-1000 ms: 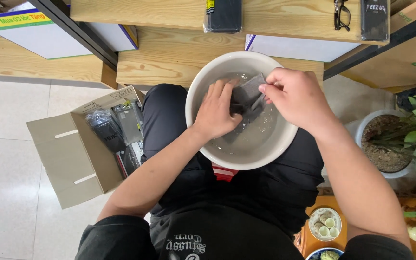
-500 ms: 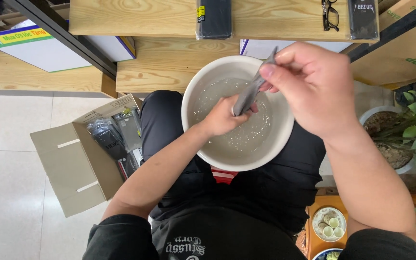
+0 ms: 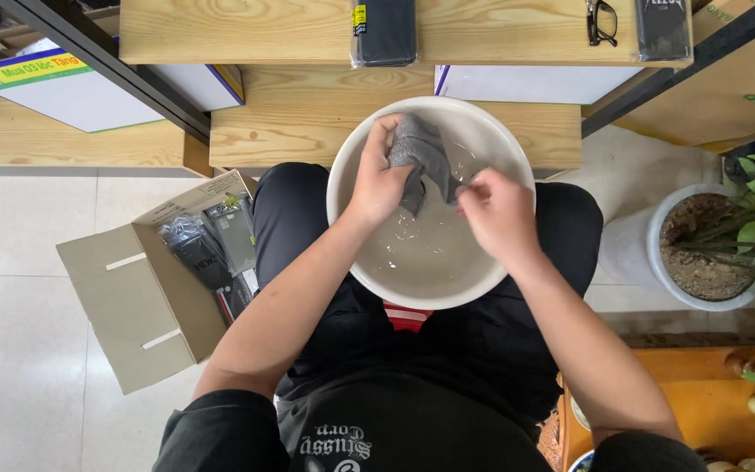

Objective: Washing a small cloth in a bowl of water, wringing it out, and then folding it neatly on a wooden surface.

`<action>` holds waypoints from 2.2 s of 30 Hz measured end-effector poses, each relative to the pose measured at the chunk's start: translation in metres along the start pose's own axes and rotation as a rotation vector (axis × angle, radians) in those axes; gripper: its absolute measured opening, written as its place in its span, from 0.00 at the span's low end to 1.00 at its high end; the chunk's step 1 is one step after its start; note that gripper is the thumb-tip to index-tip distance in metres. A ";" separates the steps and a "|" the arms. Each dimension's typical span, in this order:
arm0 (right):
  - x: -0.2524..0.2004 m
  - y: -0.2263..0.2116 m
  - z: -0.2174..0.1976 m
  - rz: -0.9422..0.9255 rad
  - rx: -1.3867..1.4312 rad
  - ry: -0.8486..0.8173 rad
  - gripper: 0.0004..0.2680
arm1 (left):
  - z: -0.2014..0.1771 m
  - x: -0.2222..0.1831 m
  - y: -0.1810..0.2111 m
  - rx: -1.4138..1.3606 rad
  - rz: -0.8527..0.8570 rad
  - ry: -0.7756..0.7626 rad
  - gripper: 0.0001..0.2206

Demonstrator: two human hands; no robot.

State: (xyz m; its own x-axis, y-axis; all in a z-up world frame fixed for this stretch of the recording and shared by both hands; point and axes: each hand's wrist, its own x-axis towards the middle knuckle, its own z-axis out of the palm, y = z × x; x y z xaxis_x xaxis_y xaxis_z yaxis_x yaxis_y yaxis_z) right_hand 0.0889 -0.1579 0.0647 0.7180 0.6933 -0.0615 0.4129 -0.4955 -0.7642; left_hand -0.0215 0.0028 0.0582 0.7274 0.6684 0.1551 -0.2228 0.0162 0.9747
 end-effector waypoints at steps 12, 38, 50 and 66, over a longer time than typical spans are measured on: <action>-0.021 -0.045 0.006 -0.269 0.238 -0.118 0.41 | 0.017 -0.004 0.029 0.299 0.215 -0.092 0.24; 0.011 -0.001 0.056 -0.077 0.819 -0.261 0.26 | 0.008 -0.028 0.007 0.215 -0.400 -0.142 0.29; 0.020 -0.030 0.016 0.381 0.930 -0.486 0.17 | -0.014 -0.035 -0.001 0.212 -0.243 -0.438 0.40; 0.055 0.012 0.034 0.160 0.389 -1.062 0.09 | 0.010 -0.034 0.027 1.659 1.105 0.017 0.18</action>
State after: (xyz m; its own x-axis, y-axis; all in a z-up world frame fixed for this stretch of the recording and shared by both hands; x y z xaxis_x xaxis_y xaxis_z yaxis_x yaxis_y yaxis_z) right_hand 0.1144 -0.1078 0.0298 -0.1662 0.8208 -0.5466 0.0250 -0.5506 -0.8344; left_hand -0.0461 -0.0272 0.0809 0.7144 -0.0911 0.6938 0.2279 -0.9071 -0.3538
